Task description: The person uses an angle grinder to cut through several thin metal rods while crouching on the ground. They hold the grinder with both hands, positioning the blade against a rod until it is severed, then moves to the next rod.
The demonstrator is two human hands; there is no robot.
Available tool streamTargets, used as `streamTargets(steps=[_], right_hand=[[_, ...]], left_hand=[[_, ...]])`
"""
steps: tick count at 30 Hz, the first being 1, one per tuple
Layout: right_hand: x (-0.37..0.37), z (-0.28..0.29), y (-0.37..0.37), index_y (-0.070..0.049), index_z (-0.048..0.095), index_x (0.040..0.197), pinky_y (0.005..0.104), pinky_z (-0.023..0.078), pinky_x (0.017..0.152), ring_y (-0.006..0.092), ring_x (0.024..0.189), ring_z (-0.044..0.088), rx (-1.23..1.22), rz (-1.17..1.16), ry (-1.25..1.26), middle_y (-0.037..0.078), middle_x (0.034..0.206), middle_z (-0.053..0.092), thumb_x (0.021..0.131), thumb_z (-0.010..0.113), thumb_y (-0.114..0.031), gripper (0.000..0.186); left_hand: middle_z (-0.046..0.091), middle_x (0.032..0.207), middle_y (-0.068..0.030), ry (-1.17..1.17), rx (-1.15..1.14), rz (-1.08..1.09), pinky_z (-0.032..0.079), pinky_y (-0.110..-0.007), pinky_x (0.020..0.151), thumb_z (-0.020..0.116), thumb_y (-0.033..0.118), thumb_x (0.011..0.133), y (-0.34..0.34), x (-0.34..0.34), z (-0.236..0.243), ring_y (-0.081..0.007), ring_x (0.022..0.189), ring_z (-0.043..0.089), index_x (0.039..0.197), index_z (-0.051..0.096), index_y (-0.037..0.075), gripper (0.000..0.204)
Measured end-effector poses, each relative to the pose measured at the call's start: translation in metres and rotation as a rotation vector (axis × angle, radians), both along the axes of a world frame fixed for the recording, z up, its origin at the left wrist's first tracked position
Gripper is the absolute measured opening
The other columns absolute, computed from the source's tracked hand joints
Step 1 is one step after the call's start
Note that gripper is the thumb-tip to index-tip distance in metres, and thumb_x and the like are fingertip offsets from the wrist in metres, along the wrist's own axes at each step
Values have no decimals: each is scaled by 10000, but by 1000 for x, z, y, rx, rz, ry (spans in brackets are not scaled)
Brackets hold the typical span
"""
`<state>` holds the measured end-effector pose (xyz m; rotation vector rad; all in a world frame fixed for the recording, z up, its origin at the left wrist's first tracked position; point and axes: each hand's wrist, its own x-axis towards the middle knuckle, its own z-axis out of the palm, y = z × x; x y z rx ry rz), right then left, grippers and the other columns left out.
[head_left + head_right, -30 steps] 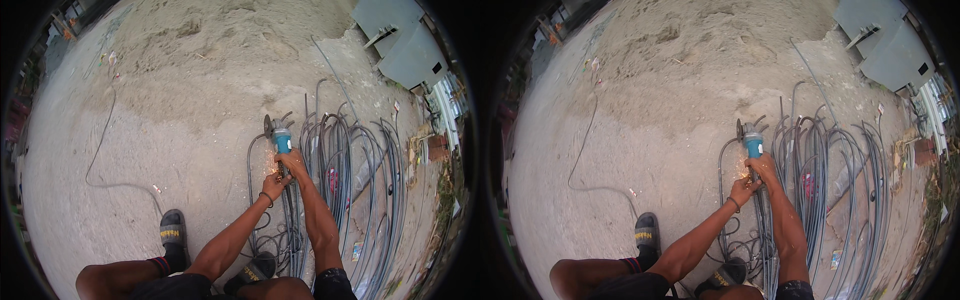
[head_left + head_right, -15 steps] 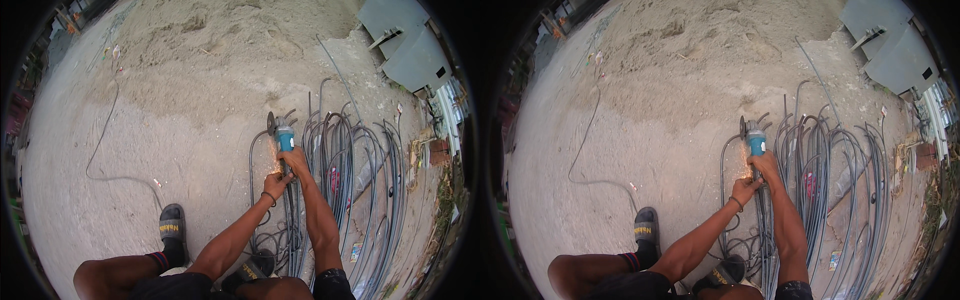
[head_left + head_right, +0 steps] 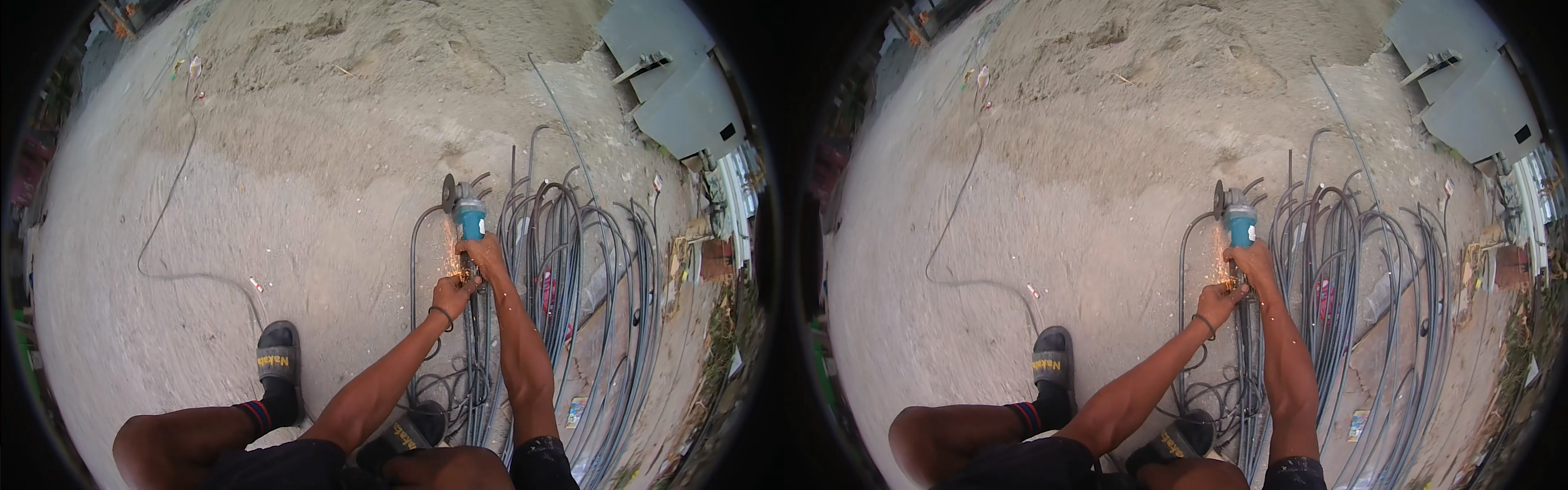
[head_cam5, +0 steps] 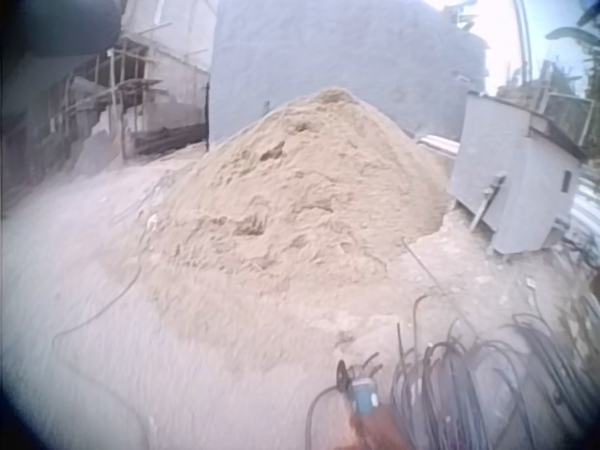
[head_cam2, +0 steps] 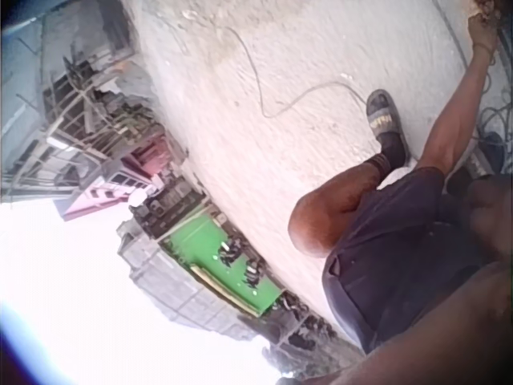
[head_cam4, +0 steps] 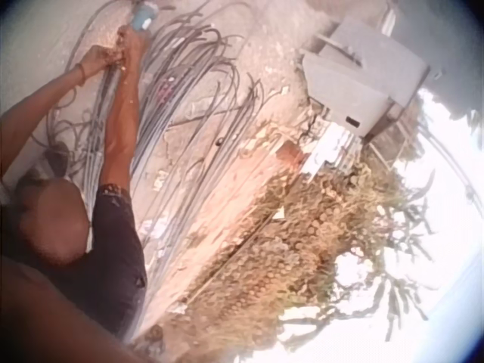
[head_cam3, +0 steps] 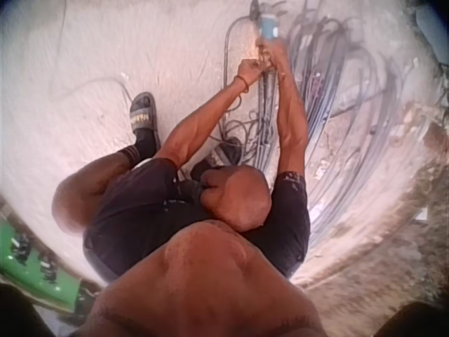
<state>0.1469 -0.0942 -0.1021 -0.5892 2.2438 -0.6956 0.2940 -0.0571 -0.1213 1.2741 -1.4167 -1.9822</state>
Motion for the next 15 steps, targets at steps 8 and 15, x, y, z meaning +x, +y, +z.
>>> streamTargets(steps=[8, 15], right_hand=[[-3, 2, 0, 74, 676, 845, 398, 527, 720, 335, 789, 692, 11, 29, -34, 222, 842, 701, 555, 762, -230, 429], [2, 7, 3, 84, 674, 891, 403, 525, 753, 354, 818, 691, -10, -20, -24, 234, 878, 700, 549, 768, -227, 472]], left_hand=[[675, 707, -39, -57, 19, -43, 453, -288, 584, 764, 356, 895, 0, -2, -4, -84, 638, 559, 881, 734, -39, 396], [654, 684, -44, -21, 43, -15, 444, -297, 577, 764, 360, 892, 3, -1, 5, -83, 629, 529, 865, 723, -52, 415]])
